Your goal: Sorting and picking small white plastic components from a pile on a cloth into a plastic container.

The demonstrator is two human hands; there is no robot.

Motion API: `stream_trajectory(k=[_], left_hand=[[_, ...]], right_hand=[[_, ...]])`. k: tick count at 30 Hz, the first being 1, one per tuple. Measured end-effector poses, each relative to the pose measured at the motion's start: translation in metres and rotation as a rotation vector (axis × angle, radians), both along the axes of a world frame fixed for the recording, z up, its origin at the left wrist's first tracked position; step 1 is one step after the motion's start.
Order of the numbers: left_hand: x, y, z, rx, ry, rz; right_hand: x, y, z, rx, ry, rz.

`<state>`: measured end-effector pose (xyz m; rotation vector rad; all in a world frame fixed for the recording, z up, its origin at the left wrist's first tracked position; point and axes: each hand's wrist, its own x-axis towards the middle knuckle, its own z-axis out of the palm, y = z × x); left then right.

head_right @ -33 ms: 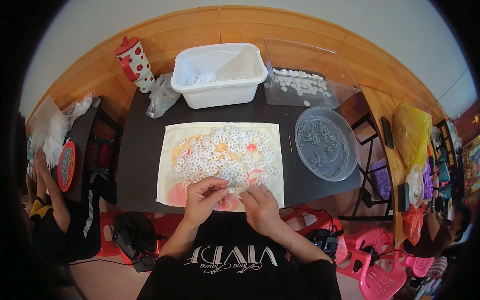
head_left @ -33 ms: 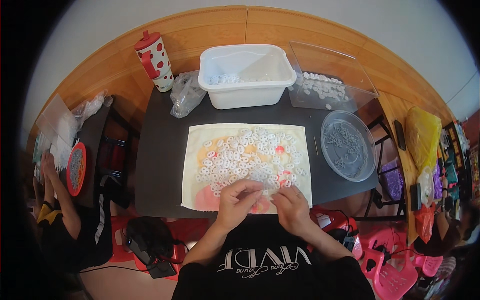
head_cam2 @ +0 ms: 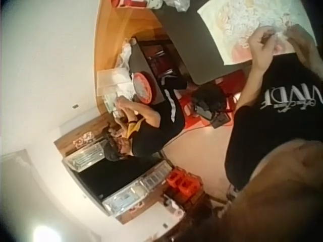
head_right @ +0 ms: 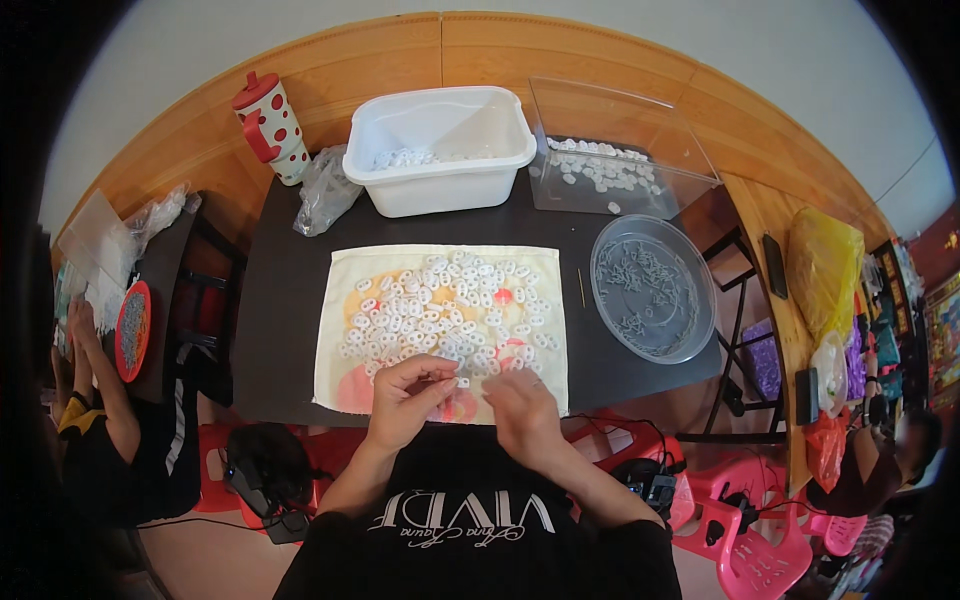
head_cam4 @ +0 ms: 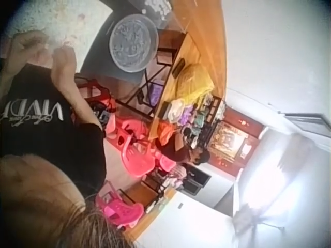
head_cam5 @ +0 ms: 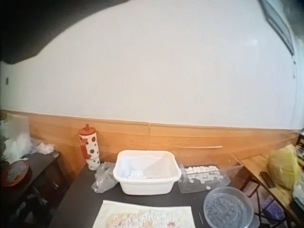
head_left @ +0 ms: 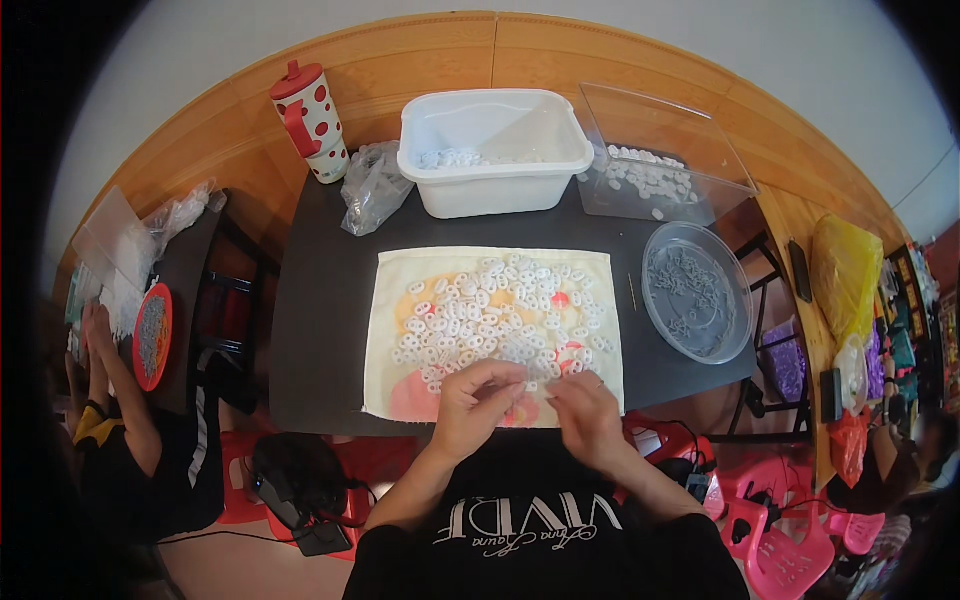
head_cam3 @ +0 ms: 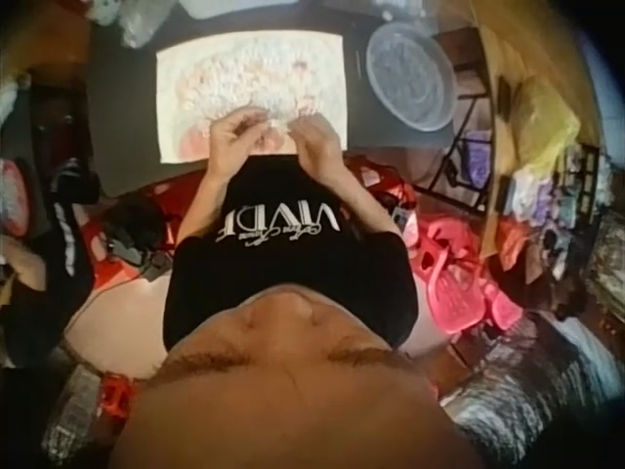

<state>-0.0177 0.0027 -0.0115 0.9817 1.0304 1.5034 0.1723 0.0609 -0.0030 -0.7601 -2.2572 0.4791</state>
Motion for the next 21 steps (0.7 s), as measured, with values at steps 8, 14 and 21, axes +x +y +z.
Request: stream_trajectory(k=[8, 14, 21], left_hand=[[0.003, -0.003, 0.006, 0.022, 0.035, -0.039], [0.003, -0.001, 0.022, 0.052, 0.124, -0.055], [0.005, 0.004, 0.017, 0.062, 0.176, -0.069]], right_hand=[[-0.001, 0.029, 0.024, -0.834, 0.477, 0.105], [-0.002, 0.035, 0.023, -1.066, 0.560, 0.121], [-0.003, 0.043, 0.025, -1.108, 0.501, 0.248]])
